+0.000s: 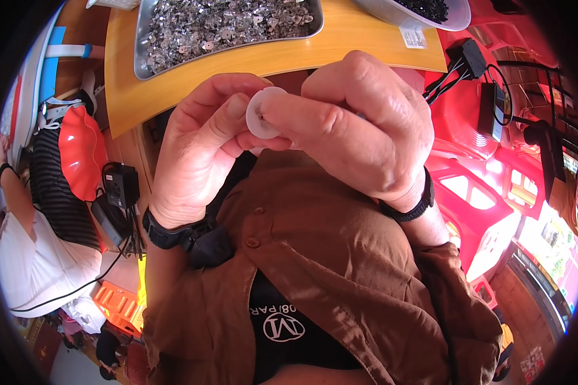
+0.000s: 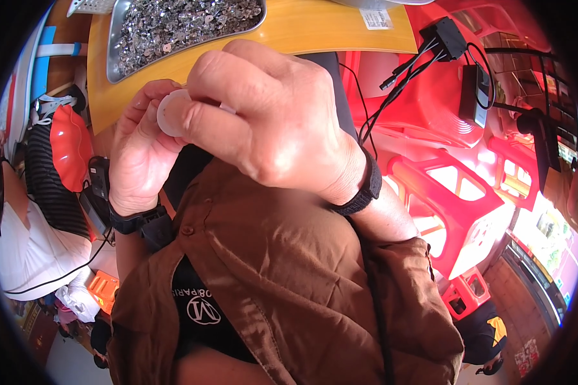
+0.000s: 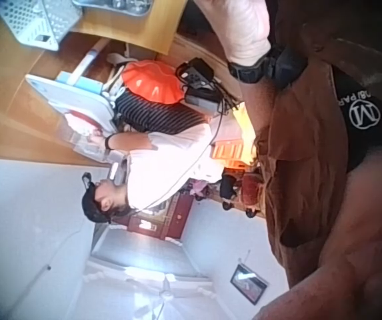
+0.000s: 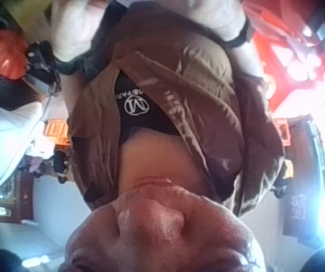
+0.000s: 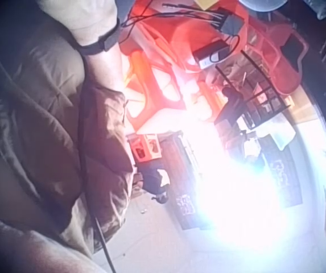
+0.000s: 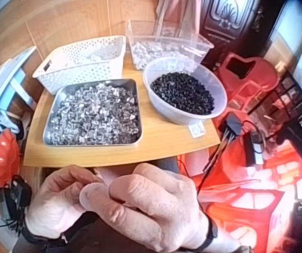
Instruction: Assemble small black plastic components into a white circular base.
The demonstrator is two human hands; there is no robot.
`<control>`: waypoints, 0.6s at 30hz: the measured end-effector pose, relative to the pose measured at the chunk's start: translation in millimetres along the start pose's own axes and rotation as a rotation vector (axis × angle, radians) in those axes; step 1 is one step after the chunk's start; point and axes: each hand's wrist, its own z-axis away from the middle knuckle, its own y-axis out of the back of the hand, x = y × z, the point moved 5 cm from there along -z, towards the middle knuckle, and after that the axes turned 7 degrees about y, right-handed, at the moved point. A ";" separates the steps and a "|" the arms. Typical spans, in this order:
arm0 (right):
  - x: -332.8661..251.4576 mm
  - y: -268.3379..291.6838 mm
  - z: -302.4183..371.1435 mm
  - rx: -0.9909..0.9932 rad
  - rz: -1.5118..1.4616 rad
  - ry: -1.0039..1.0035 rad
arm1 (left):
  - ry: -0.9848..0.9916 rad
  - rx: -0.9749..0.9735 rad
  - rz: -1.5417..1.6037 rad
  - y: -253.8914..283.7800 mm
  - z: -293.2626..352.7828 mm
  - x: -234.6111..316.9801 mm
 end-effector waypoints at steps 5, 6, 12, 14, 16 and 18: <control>-0.1 -5.7 1.4 -0.008 0.048 -0.012 | -0.013 0.023 -0.016 -0.2 -0.2 0.6; 0.7 -6.3 1.9 -0.021 0.030 -0.046 | -0.012 0.022 -0.015 2.1 -0.6 0.7; 2.2 -10.3 5.1 -0.061 0.048 -0.181 | -0.050 0.078 -0.079 -0.7 2.3 1.5; 3.8 -11.8 6.2 -0.050 0.049 -0.184 | -0.080 0.042 -0.199 0.5 2.2 -0.5; 3.8 -11.9 6.9 -0.041 0.047 -0.188 | -0.078 0.057 -0.173 0.1 1.6 -0.2; 7.2 -10.7 8.9 0.040 -0.101 -0.259 | -0.079 0.074 -0.147 -0.9 1.1 0.8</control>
